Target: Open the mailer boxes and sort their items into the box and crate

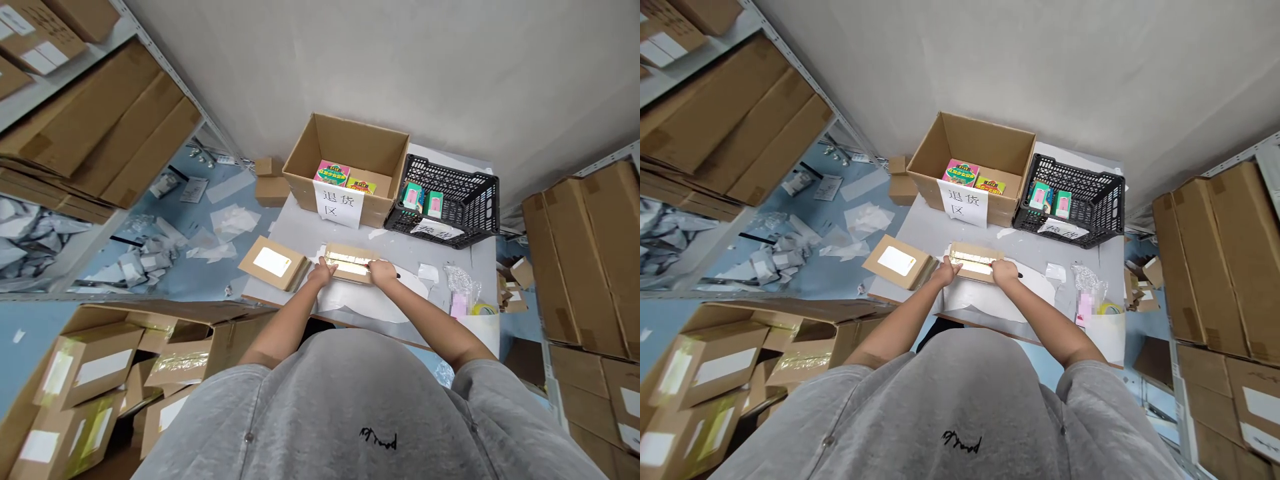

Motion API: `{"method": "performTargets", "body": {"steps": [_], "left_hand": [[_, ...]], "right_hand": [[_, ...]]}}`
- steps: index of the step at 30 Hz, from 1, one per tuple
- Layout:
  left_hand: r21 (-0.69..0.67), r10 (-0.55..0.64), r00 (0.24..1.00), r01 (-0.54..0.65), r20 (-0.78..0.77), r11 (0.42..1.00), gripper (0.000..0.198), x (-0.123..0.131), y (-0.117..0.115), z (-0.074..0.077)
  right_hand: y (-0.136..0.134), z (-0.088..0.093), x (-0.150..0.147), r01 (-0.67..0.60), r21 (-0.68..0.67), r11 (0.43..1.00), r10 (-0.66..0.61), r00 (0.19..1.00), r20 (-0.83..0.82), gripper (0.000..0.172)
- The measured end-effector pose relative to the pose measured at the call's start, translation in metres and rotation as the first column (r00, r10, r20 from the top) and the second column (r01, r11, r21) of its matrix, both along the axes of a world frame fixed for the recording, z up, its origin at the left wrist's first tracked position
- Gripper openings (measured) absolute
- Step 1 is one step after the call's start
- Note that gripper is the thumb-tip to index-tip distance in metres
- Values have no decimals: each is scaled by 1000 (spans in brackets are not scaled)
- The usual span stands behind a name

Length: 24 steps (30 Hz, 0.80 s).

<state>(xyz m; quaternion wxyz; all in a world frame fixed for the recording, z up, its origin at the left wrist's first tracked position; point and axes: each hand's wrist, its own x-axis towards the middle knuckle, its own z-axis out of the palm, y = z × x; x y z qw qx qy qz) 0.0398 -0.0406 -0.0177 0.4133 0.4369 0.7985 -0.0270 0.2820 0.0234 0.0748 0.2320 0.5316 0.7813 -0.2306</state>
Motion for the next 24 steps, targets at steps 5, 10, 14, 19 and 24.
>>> {"method": "performTargets", "body": {"steps": [5,10,14,19,24], "left_hand": [[-6,-30,999,30,-25,1000,78,-1,2,1],[-20,-28,999,28,-45,999,76,-1,3,5],[-28,-38,998,37,-52,999,77,0,4,9],[-35,-50,997,48,-64,998,80,0,5,13],[-45,-52,993,48,-104,998,97,3,7,17]], "right_hand": [[-5,5,33,13,36,999,-14,999,38,39],[-12,5,51,60,48,997,-62,997,49,38],[-16,1,77,168,42,985,-170,985,32,33],[-18,-11,118,509,-47,859,-510,848,-143,30],[-21,-38,90,689,-203,696,-701,591,-399,39]]}}
